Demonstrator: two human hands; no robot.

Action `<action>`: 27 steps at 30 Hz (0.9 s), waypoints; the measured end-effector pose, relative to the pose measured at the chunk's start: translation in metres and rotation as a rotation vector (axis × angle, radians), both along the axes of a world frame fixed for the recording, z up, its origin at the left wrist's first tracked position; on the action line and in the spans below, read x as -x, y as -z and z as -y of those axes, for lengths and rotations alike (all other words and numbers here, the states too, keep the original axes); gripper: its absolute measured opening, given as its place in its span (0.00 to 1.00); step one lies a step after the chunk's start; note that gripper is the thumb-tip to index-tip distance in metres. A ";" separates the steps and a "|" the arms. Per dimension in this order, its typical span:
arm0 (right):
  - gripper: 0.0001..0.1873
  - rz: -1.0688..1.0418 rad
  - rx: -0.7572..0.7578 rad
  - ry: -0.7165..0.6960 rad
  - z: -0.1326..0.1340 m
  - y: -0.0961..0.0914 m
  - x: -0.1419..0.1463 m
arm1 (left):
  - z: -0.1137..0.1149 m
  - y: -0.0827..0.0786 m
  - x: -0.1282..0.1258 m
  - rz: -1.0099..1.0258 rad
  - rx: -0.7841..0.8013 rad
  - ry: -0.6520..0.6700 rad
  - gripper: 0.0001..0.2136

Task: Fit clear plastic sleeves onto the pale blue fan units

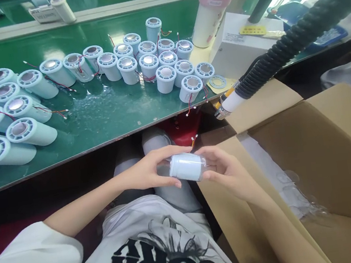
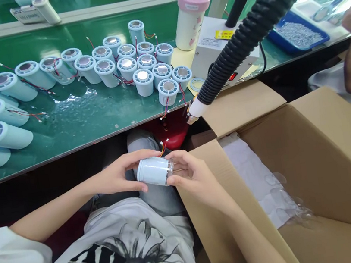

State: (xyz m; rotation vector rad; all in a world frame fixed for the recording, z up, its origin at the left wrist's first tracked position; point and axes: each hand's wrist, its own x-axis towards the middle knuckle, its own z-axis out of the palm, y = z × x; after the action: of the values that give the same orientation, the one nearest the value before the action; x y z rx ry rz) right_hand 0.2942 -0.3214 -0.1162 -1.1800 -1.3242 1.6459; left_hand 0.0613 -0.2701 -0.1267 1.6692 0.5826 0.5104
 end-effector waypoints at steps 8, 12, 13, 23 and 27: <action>0.18 -0.068 0.135 0.037 -0.003 0.001 0.006 | 0.000 0.001 0.002 0.025 -0.048 0.021 0.35; 0.20 -0.099 0.212 0.058 -0.002 0.005 0.008 | -0.001 0.002 0.003 0.039 -0.049 0.033 0.35; 0.21 -0.105 0.236 0.065 -0.002 0.007 0.008 | -0.001 0.001 0.003 0.045 -0.046 0.036 0.35; 0.27 -0.207 0.472 0.076 -0.001 0.009 0.018 | -0.001 -0.002 0.001 0.040 -0.074 0.051 0.35; 0.29 -0.221 0.624 0.016 -0.003 0.006 0.021 | -0.002 0.001 0.001 0.101 -0.075 0.052 0.35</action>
State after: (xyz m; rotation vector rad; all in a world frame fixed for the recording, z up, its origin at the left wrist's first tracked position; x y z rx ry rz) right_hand 0.2732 -0.3184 -0.1217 -1.2891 -0.6715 2.1873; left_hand 0.0607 -0.2683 -0.1275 1.7142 0.4502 0.5812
